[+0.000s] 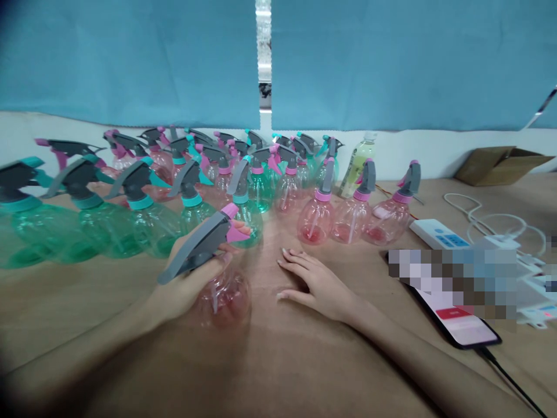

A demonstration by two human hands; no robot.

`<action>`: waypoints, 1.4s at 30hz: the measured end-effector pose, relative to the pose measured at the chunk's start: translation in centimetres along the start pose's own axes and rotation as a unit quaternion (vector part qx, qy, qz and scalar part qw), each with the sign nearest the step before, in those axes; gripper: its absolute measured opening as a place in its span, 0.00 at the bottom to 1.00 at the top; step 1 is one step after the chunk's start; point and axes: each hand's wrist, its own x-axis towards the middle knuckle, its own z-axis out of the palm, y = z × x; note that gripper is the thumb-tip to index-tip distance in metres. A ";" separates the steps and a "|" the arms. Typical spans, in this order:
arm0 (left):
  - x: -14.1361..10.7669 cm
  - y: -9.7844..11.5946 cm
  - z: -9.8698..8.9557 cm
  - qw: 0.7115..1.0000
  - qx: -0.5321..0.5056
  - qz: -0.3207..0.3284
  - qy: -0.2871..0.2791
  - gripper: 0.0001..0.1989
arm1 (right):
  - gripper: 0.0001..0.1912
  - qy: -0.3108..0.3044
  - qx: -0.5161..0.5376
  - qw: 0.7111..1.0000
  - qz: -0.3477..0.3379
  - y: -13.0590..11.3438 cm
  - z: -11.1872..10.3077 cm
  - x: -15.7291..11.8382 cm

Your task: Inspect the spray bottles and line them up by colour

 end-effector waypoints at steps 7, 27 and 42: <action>0.0 0.1 -0.1 1.000 0.006 -0.008 -0.002 0.12 | 0.33 0.010 0.002 1.000 -0.008 0.1 0.1 -0.1; 0.1 0.2 -0.1 1.000 0.016 0.001 -0.002 0.04 | 0.32 0.007 0.003 1.000 0.002 0.2 0.2 0.0; 0.4 0.7 -0.5 0.998 0.020 0.067 -0.004 0.06 | 0.31 0.005 0.009 1.000 0.002 0.3 0.1 0.0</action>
